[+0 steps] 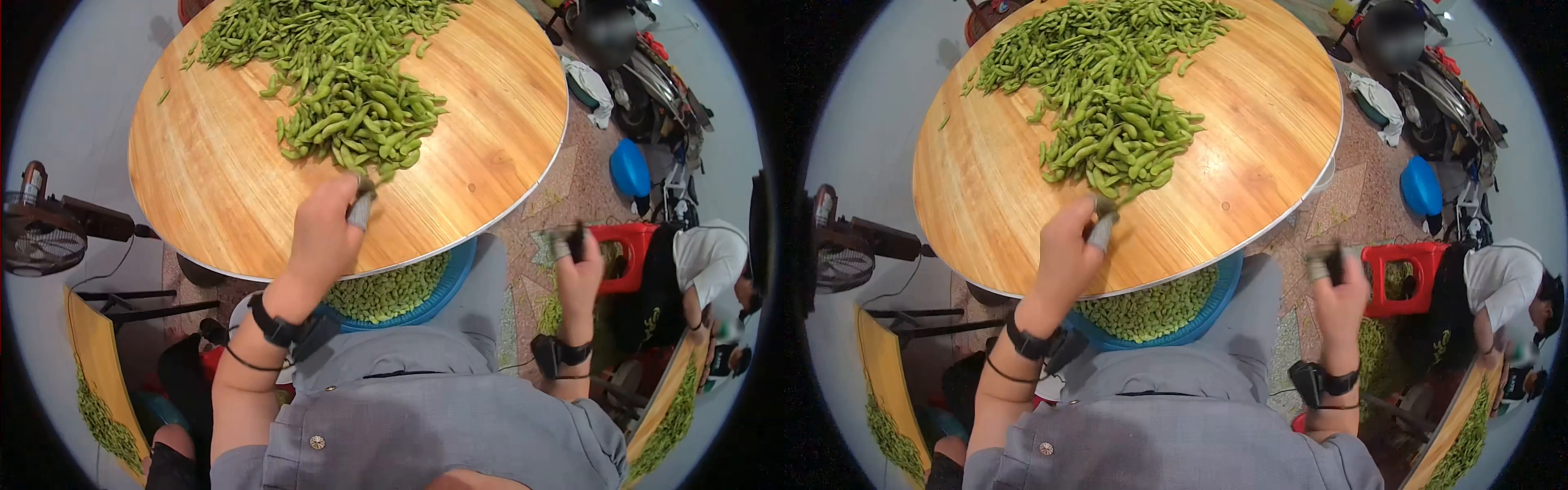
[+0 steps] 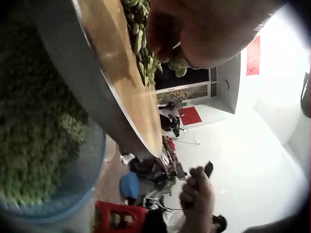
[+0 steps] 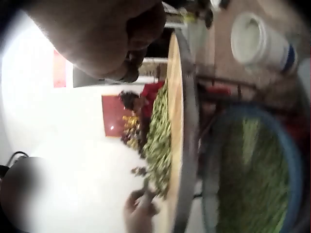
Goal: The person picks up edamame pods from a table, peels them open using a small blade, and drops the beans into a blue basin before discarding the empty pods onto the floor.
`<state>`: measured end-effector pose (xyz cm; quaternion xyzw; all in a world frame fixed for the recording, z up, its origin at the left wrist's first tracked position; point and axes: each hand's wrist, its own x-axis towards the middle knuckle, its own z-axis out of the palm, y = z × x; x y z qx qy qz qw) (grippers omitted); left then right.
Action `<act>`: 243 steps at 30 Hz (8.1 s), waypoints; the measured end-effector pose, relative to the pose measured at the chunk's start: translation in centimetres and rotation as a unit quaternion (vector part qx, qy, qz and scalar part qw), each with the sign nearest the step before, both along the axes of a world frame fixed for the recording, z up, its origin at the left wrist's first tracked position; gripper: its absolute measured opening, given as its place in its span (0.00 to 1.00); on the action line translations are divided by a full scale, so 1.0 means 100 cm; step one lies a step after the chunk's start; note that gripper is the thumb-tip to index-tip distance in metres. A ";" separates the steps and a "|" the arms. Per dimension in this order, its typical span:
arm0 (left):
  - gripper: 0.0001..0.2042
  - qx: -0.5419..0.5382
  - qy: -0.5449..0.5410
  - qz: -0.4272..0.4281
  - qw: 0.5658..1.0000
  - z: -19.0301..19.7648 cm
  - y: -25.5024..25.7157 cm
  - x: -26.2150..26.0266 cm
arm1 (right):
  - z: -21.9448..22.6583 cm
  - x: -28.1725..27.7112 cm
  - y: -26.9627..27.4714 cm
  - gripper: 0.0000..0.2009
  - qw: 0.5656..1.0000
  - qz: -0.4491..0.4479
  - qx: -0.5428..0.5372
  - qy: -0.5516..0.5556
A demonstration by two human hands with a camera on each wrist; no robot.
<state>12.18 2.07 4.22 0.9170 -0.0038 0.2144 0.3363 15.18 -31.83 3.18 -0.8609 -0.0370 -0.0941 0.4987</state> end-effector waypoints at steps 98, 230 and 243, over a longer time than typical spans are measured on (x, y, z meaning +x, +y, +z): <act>0.21 0.186 0.341 0.217 0.896 -0.056 0.086 -0.210 | -0.002 0.061 0.176 0.09 0.941 0.167 -0.211 -0.205; 0.10 -0.509 0.249 -0.127 0.814 -0.022 -0.002 -0.096 | 0.007 -0.022 0.156 0.13 0.913 0.376 0.014 -0.161; 0.09 -0.555 0.174 -0.037 0.813 -0.021 -0.006 -0.106 | -0.011 -0.056 0.158 0.18 0.901 0.418 0.108 0.045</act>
